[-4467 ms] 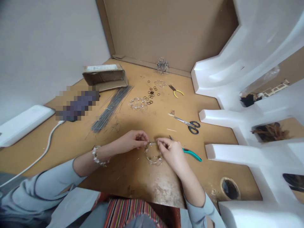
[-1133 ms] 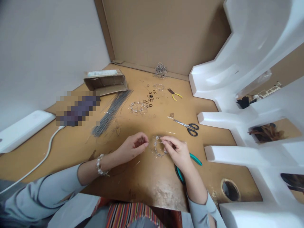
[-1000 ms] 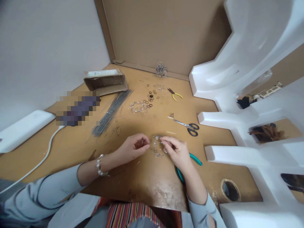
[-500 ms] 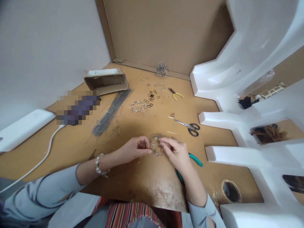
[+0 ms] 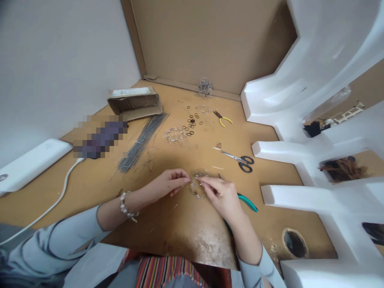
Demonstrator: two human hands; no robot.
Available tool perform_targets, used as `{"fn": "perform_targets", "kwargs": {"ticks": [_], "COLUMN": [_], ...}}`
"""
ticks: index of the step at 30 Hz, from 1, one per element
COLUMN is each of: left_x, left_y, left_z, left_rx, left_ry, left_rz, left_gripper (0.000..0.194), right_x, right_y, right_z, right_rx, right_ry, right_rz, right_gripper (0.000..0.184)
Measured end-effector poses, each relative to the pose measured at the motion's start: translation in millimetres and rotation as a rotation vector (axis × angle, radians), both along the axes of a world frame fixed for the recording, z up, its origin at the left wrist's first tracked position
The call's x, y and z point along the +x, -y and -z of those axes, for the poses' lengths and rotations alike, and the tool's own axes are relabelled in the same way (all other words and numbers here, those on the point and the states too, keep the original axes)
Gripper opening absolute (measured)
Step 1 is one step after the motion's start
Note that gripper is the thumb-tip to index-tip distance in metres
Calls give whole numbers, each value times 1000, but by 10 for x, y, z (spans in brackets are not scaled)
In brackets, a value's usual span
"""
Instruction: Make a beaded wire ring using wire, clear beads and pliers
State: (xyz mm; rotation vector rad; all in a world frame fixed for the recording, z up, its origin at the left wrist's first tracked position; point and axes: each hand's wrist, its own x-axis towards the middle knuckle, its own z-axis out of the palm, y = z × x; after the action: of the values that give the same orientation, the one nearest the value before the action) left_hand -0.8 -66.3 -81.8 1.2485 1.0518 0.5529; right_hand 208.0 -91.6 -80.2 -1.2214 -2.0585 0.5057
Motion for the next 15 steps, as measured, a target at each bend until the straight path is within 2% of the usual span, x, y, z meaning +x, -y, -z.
{"fn": "perform_targets", "kwargs": {"ticks": [10,15], "left_x": [3,9], "left_y": [-29,-44], "left_z": [89,98], "left_rx": [-91,-16], "left_ry": [71,38], "left_rz": [-61,-64], "left_gripper": [30,22], "right_x": [-16,-41], "right_y": [-8,-4], "right_z": [26,41], "right_rx": [35,-30], "right_ry": [27,23], "right_rz": [-41,-13], "right_gripper": [19,18]}}
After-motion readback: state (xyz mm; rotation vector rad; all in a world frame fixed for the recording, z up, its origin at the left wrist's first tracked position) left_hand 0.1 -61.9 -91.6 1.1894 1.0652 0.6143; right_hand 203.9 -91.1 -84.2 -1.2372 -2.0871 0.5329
